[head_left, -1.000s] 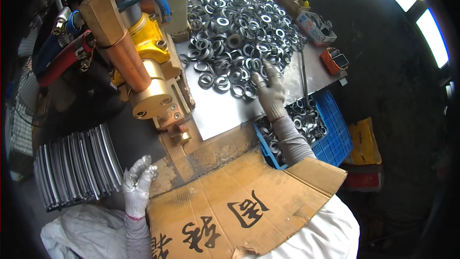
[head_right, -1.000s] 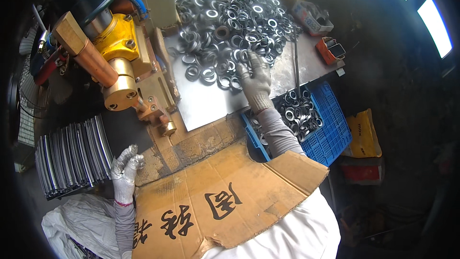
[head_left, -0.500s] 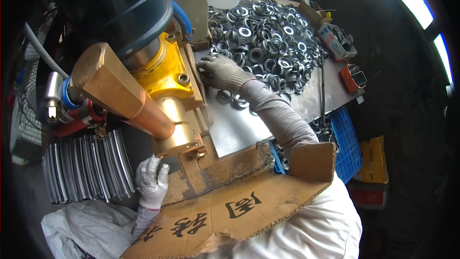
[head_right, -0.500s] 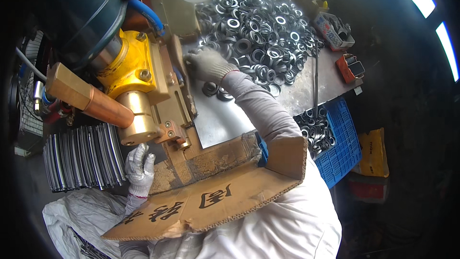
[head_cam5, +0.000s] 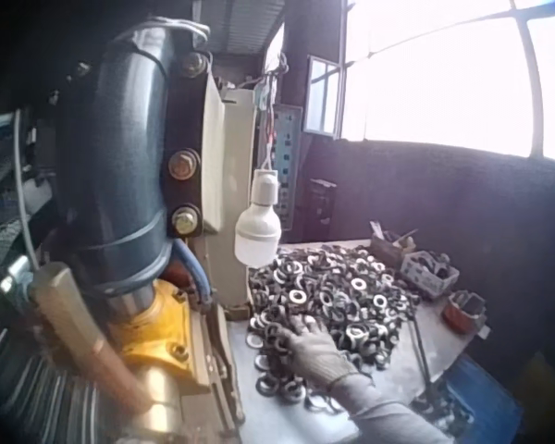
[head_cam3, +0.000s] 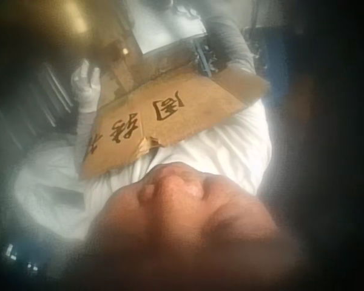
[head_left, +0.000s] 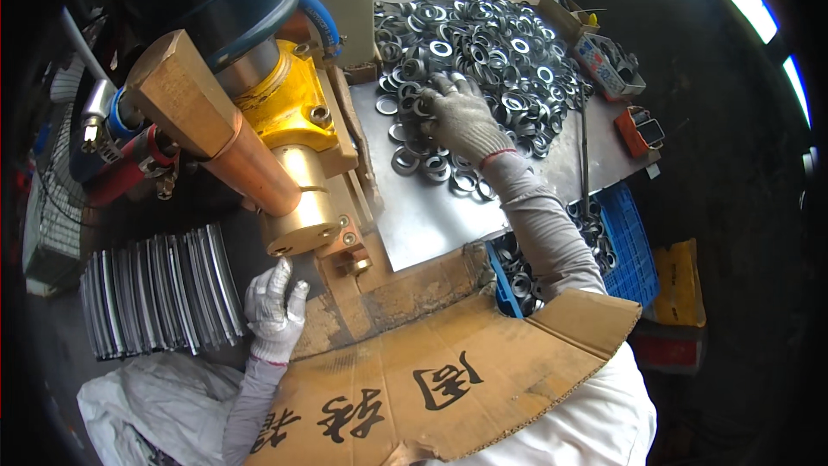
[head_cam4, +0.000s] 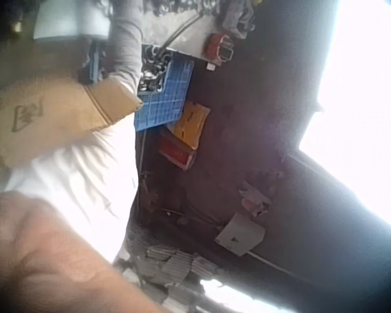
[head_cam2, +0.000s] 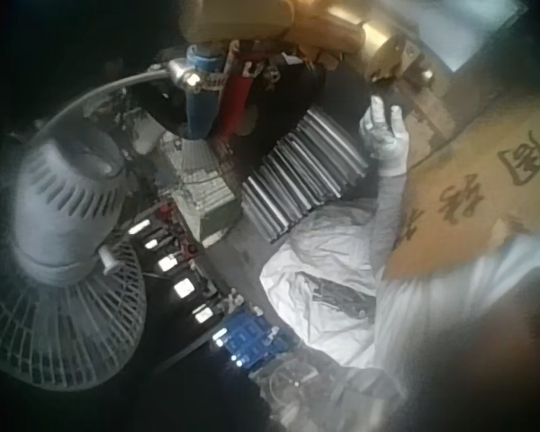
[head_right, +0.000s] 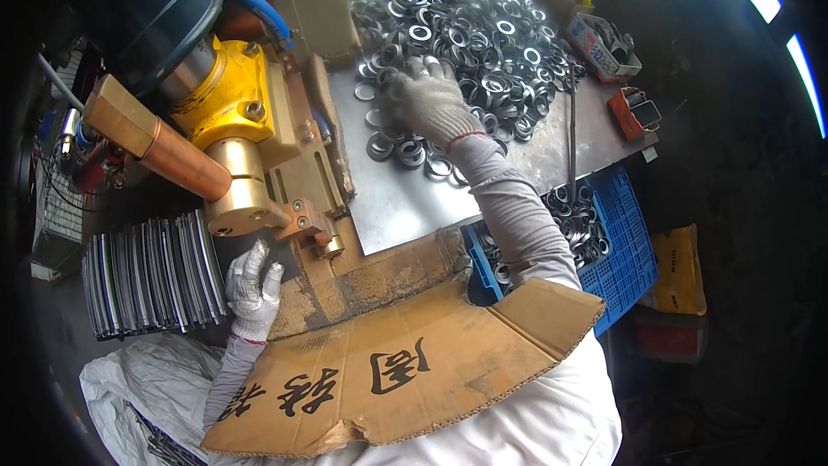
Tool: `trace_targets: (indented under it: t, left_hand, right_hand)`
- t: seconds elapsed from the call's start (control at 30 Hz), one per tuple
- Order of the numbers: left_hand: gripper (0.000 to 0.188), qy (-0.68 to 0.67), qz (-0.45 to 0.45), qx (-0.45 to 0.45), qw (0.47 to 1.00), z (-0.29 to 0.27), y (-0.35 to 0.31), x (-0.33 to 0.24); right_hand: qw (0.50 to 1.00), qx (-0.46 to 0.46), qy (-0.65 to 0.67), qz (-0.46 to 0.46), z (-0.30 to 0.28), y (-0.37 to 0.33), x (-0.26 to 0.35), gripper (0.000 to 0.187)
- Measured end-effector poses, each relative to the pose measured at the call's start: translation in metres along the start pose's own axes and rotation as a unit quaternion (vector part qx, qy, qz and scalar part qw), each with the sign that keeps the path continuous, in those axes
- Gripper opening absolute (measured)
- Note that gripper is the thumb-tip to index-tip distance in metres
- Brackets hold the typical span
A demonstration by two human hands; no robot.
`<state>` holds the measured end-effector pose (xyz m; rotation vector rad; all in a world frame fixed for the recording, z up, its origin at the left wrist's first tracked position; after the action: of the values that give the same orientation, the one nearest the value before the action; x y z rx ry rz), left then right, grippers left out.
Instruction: Use a spot welding machine to attach metal rings to the ends of cylindrical metal tubes.
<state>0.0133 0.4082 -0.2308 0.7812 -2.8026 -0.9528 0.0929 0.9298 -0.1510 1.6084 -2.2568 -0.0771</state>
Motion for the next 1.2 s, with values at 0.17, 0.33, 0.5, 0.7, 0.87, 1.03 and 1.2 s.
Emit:
trace_targets:
  t: [0.17, 0.33, 0.5, 0.7, 0.87, 1.03, 1.2]
  left_hand:
    - [0.066, 0.003, 0.008, -0.017, 1.0, -0.007, 0.0, -0.005]
    - [0.067, 0.002, 0.016, -0.024, 1.0, -0.01, -0.001, -0.009]
    - [0.063, -0.014, 0.011, 0.025, 1.0, -0.025, 0.008, -0.013]
    - [0.061, -0.022, -0.003, 0.047, 0.999, -0.032, 0.006, -0.017]
    - [0.061, -0.02, 0.006, 0.043, 0.999, -0.033, 0.006, -0.026]
    - [0.061, -0.018, 0.008, 0.067, 0.998, -0.039, 0.011, -0.031]
    - [0.061, -0.035, 0.005, 0.073, 0.997, -0.049, 0.009, -0.028]
  right_hand:
    - [0.901, -0.097, 0.422, 0.038, -0.056, -0.049, 0.052, 0.062]
    - [0.804, 0.004, 0.588, 0.088, -0.072, -0.1, 0.106, 0.045]
    - [0.809, -0.089, 0.56, 0.157, -0.024, -0.132, 0.041, 0.041]
    - [0.853, -0.092, 0.486, 0.17, 0.032, -0.161, 0.013, 0.051]
    - [0.941, -0.089, 0.309, 0.106, 0.028, -0.126, 0.035, 0.054]
    - [0.967, -0.043, 0.252, 0.022, 0.039, -0.095, 0.041, 0.051]
    - [0.968, -0.064, 0.238, 0.042, 0.032, -0.091, 0.049, 0.049]
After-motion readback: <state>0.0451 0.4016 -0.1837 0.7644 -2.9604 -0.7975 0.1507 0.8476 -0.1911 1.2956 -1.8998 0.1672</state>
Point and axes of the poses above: each hand's wrist, its own y-axis towards the middle knuckle, its own z-axis out of the palm, x = y × z, the point moved 4 cm from there along y, towards the middle knuckle, and after that the axes turned 15 degrees about y, right-handed, at the moved point
